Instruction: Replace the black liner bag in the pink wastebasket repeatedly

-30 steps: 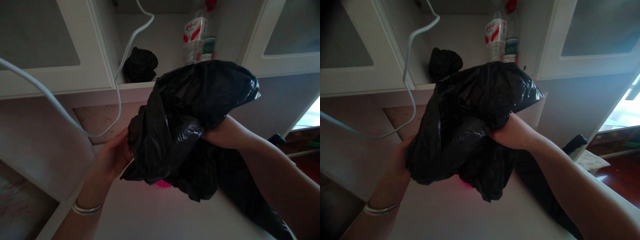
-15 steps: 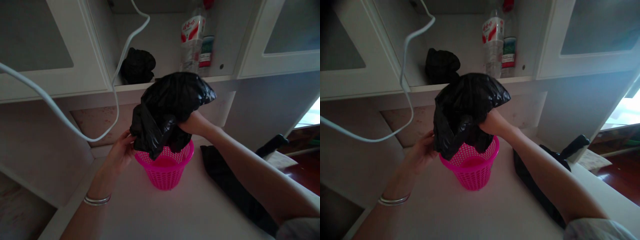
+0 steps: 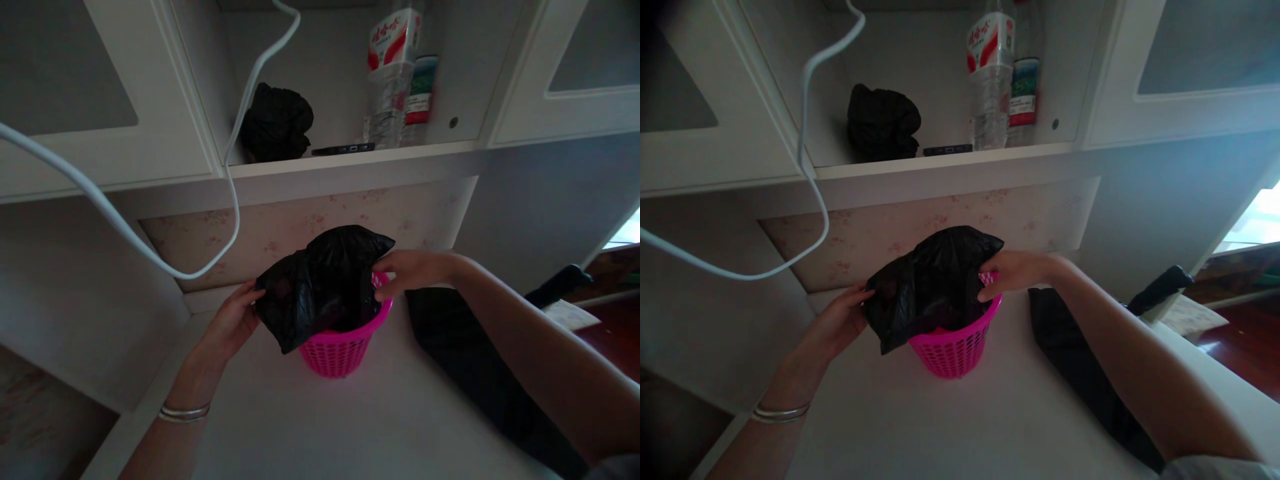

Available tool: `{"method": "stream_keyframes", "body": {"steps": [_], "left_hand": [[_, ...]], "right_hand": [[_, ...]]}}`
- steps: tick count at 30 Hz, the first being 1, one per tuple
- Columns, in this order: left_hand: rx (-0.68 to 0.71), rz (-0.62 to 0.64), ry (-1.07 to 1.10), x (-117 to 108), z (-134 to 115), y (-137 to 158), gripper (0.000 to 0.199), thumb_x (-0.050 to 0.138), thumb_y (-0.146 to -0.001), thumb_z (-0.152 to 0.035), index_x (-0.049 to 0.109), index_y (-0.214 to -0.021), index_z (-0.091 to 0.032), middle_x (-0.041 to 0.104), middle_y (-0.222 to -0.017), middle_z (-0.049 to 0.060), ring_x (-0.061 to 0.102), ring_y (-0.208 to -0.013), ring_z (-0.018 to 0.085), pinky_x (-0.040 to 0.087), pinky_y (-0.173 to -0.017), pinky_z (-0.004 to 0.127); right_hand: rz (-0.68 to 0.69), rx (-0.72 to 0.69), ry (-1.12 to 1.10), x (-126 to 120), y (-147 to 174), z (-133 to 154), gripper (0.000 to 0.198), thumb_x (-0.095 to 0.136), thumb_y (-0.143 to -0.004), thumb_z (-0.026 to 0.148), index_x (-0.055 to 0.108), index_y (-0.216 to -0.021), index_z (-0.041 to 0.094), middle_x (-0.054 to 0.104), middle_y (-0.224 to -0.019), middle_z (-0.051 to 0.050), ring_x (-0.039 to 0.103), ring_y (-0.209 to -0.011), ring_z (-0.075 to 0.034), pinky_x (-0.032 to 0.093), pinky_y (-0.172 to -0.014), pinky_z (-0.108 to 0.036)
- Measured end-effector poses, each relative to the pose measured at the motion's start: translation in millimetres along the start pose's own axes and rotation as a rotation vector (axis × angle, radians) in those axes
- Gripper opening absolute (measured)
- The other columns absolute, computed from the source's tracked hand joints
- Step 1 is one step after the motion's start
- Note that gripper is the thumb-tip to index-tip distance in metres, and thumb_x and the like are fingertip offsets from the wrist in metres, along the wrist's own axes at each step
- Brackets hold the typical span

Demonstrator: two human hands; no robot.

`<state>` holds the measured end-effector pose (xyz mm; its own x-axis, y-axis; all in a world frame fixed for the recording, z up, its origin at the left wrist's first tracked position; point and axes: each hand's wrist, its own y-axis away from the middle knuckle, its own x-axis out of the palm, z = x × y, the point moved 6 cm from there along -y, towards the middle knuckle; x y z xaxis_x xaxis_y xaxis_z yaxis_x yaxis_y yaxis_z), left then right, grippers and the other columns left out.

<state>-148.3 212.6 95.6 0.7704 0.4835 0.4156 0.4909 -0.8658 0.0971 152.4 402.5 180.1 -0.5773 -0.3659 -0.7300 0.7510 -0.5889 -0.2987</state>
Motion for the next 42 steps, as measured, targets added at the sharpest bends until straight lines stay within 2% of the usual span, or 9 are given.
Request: {"method": "stream_keyframes", "body": {"steps": [3,6,11,18,23,26,31,38,42], "left_hand": [[0.033,0.002,-0.014,3,-4,1,0.028,0.078,-0.074,-0.004,0.076,-0.1,-0.013,0.08,-0.097,0.009,0.073,-0.075,0.017,0.059,-0.063,0.024],[0.068,0.007,-0.021,11,-10,6,0.03,0.077,-0.076,-0.006,0.077,-0.104,-0.016,0.08,-0.105,0.008,0.074,-0.081,0.017,0.059,-0.068,0.023],[0.058,0.012,-0.03,28,-9,13,0.036,0.076,-0.082,-0.013,0.075,-0.117,-0.022,0.08,-0.113,0.006,0.076,-0.09,0.019,0.059,-0.07,0.023],[0.066,-0.034,-0.063,13,-6,8,0.046,0.075,-0.088,-0.022,0.07,-0.133,-0.025,0.078,-0.125,0.008,0.076,-0.107,0.023,0.061,-0.087,0.029],[0.066,-0.031,-0.099,13,-3,5,0.048,0.078,-0.086,-0.021,0.072,-0.133,-0.03,0.077,-0.129,0.007,0.076,-0.108,0.023,0.06,-0.089,0.028],[0.104,-0.005,-0.116,29,-2,7,0.046,0.084,-0.082,-0.025,0.076,-0.127,-0.029,0.077,-0.129,0.005,0.074,-0.114,0.023,0.057,-0.096,0.027],[0.168,-0.03,-0.122,38,-5,11,0.046,0.089,-0.076,-0.029,0.079,-0.121,-0.024,0.08,-0.122,0.007,0.071,-0.119,0.026,0.054,-0.104,0.029],[0.197,-0.243,-0.021,-5,-5,9,0.027,0.073,-0.089,-0.023,0.076,-0.116,-0.026,0.081,-0.112,0.004,0.077,-0.102,0.022,0.062,-0.088,0.031],[0.163,-0.223,0.037,-16,18,10,0.027,0.075,-0.085,-0.021,0.073,-0.112,-0.024,0.08,-0.114,0.003,0.077,-0.102,0.022,0.063,-0.086,0.031]], "right_hand": [[0.025,0.173,-0.084,-15,7,-15,0.044,0.072,-0.081,0.061,0.079,-0.077,0.018,0.075,-0.075,-0.006,0.069,-0.067,-0.02,0.056,-0.061,-0.03],[-0.265,0.276,-0.146,-32,9,-19,0.056,0.057,-0.092,0.066,0.076,-0.108,0.015,0.077,-0.1,-0.013,0.064,-0.057,-0.014,0.052,-0.05,-0.027],[-0.203,0.059,-0.008,4,-8,10,0.072,0.058,-0.096,0.059,0.047,-0.157,0.023,0.05,-0.159,-0.016,0.072,-0.073,-0.015,0.06,-0.066,-0.032],[0.044,-0.062,0.103,58,-21,23,0.049,0.052,-0.101,0.052,0.069,-0.14,0.027,0.081,-0.113,-0.005,0.077,-0.097,-0.025,0.057,-0.092,-0.037],[0.016,0.012,0.151,51,-20,29,0.076,0.04,-0.104,0.06,0.029,-0.167,0.018,0.081,-0.106,-0.012,0.077,-0.091,-0.029,0.057,-0.088,-0.043],[0.086,-0.103,0.271,69,-23,50,0.071,0.038,-0.105,0.063,0.034,-0.165,0.027,0.08,-0.108,-0.01,0.076,-0.097,-0.03,0.054,-0.092,-0.042],[0.173,-0.191,0.357,94,-30,64,0.063,0.032,-0.107,0.06,0.08,-0.094,0.021,0.077,-0.083,-0.01,0.073,-0.078,-0.026,0.05,-0.077,-0.036],[-0.313,0.12,0.045,48,36,25,0.041,0.057,-0.097,0.058,0.064,-0.077,0.022,0.058,-0.06,0.0,0.056,-0.057,-0.017,0.039,-0.055,-0.03],[-0.585,0.334,-0.384,66,100,-8,0.034,0.077,-0.08,0.048,0.054,-0.091,0.026,0.056,-0.066,0.004,0.052,-0.054,-0.015,0.04,-0.049,-0.028]]}}
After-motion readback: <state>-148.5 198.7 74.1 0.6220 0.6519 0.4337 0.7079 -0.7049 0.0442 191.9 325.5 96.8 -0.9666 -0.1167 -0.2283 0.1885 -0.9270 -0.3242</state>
